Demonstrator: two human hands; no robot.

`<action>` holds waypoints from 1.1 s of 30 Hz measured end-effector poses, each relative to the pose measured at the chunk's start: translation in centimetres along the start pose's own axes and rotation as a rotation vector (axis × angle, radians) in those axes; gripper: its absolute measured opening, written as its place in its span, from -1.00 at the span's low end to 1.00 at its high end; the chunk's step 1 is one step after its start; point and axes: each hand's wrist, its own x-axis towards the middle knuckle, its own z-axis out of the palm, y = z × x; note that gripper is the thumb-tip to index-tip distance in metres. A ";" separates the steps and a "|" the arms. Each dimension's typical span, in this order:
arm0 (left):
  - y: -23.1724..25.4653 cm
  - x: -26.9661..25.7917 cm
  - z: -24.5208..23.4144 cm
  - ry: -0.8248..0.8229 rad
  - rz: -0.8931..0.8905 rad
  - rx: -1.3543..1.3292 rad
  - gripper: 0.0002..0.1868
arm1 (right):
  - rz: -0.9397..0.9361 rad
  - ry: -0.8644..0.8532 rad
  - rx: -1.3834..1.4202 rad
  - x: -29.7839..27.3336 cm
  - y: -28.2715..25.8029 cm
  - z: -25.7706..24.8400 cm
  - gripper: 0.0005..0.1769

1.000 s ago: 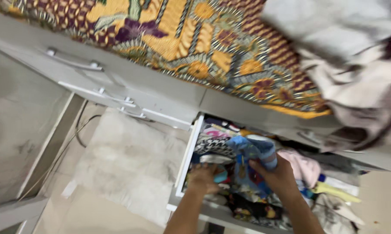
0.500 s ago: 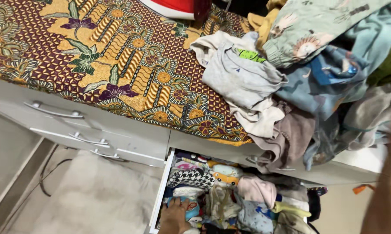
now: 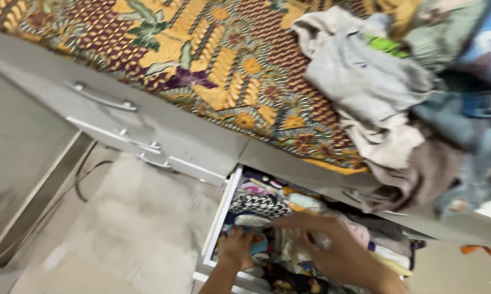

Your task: The person organizes a drawer by taking folded clothes from a pile on a dresser and arranging them into a drawer.

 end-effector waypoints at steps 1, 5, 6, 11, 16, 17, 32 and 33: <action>0.0 -0.2 0.1 0.011 0.007 0.001 -0.06 | -0.282 -0.032 0.338 3.0 0.6 4.5 -0.66; -0.2 0.5 1.0 -0.005 0.008 -0.001 -0.01 | -0.029 0.108 0.048 10.0 7.0 17.3 -0.52; -0.4 0.9 1.6 0.010 0.030 0.018 -0.02 | 0.075 0.070 -0.025 11.2 8.6 19.9 -0.42; -1.6 3.6 4.3 0.038 0.073 -0.003 0.19 | -0.092 0.235 -0.062 16.6 12.8 27.5 -0.42; -1.5 3.9 3.6 -0.010 0.048 0.012 0.22 | -0.046 0.201 -0.434 17.4 10.6 27.4 -0.39; -1.3 3.7 3.1 -0.040 0.041 0.016 0.22 | -0.049 0.201 -0.474 17.3 10.0 27.0 -0.43; 0.1 2.2 0.7 -0.061 -0.038 0.005 -0.03 | 0.196 0.006 -0.178 19.3 13.1 20.6 -0.32; 0.2 2.3 0.4 -0.095 -0.047 0.005 0.01 | 0.196 0.032 -0.193 19.5 13.8 20.1 -0.31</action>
